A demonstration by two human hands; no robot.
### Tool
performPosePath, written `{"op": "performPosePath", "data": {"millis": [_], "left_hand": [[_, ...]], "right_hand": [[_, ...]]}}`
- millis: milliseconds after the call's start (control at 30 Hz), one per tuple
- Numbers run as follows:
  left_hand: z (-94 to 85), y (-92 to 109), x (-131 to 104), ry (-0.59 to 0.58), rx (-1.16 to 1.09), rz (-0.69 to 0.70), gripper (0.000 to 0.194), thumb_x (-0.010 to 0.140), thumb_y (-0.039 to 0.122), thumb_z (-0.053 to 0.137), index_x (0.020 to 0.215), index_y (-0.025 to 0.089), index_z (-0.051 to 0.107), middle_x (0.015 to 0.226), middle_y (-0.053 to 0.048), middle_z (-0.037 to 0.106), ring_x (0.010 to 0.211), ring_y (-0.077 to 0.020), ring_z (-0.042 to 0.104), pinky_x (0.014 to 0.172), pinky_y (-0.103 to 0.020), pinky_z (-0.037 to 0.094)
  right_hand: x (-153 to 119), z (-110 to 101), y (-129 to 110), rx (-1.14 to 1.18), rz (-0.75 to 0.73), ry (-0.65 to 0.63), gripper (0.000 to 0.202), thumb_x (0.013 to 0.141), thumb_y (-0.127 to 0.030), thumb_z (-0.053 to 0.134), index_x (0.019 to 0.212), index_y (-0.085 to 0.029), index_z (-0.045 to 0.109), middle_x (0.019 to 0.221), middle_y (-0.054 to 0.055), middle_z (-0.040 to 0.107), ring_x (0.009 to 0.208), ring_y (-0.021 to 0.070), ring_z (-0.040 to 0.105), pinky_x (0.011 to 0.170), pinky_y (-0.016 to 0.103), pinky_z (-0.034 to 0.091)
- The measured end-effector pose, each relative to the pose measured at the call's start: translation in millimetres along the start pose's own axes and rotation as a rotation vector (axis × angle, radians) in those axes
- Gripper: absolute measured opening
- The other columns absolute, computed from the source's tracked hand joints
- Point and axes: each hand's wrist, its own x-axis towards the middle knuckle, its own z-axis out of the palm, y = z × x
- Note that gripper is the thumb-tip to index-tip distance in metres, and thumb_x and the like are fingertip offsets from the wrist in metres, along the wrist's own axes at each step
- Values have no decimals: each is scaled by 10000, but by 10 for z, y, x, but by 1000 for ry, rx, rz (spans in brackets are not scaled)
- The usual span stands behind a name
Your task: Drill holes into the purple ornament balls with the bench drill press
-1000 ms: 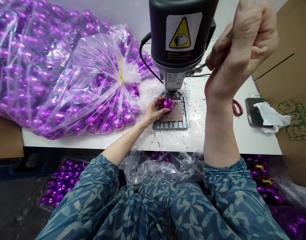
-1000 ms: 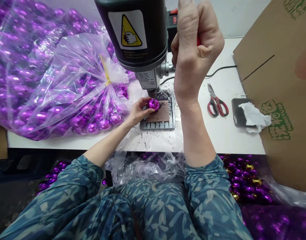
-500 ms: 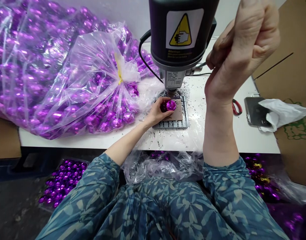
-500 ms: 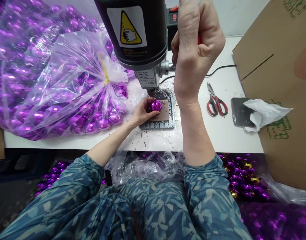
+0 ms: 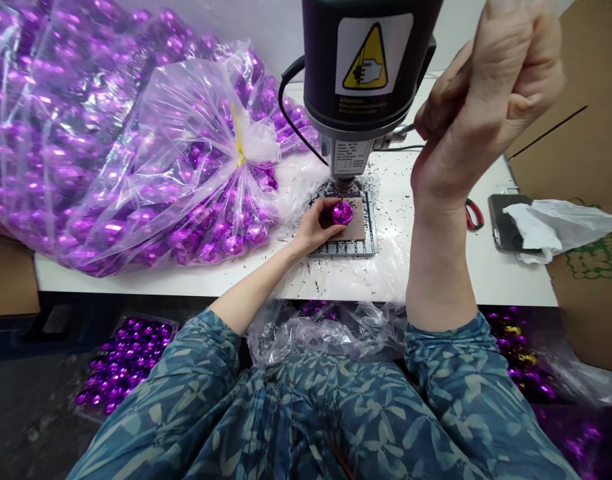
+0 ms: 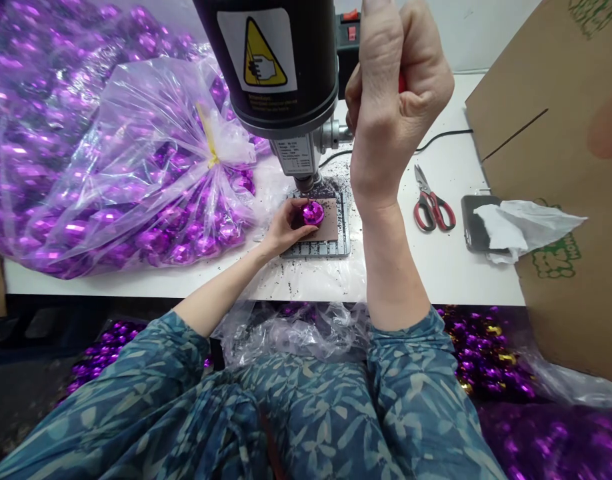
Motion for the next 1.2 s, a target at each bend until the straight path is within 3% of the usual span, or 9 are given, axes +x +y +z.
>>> {"op": "performPosePath", "data": {"millis": [333,433,633,800,967,1100,1200], "left_hand": [[-13,34,-6,17,-11,-9,604,880,485,861,1344,228,572,1300,-116,729,1212,-277,733,1058,-464,622],[-11,40,-6,21,-25,-21,632,862,526,870,1336,223,580,1288,-115,736,1197,-270,738,1055,-457,622],[12,42,-16,39,-65,-54,660,847,575,868,1327,222,582,1291,-120,738,1207,-279,741,1074,-486,618],[22,38,-17,38,-72,-74,672,838,576,877,1331,231,579,1316,-122,731,1229,-284,743,1093,-498,615],[28,36,-17,42,-78,-39,659,858,585,856,1330,225,570,1331,-140,729,1230,-288,746,1081,-503,624],[28,37,-15,40,-97,-55,673,849,598,859,1329,223,573,1340,-143,727,1247,-293,738,1096,-514,615],[22,45,-14,40,-93,-63,680,850,600,858,1336,221,571,1339,-146,727,1249,-294,740,1103,-516,612]], "right_hand": [[-341,-111,-132,-48,-68,19,497,916,-520,635,634,-170,424,512,-73,222,420,-22,319,470,196,253],[-405,-140,-120,-74,-93,31,533,932,-527,626,621,-169,384,533,-52,113,431,-21,314,476,175,268],[-461,-132,-97,-84,-112,96,628,933,-523,660,604,-181,249,513,-52,80,419,-5,211,432,219,218],[-534,-195,-29,-103,-118,120,687,919,-543,670,621,-174,173,521,-45,47,418,5,204,458,224,214],[-563,-259,96,-144,-157,140,749,895,-589,671,659,-189,84,500,-50,20,413,13,97,451,272,142],[-573,-297,220,-149,-231,161,722,915,-586,639,643,-197,95,492,-54,10,434,21,40,456,291,115],[-641,-366,275,-148,-261,138,674,943,-529,616,614,-188,137,478,-55,51,430,22,80,473,274,157]]}}
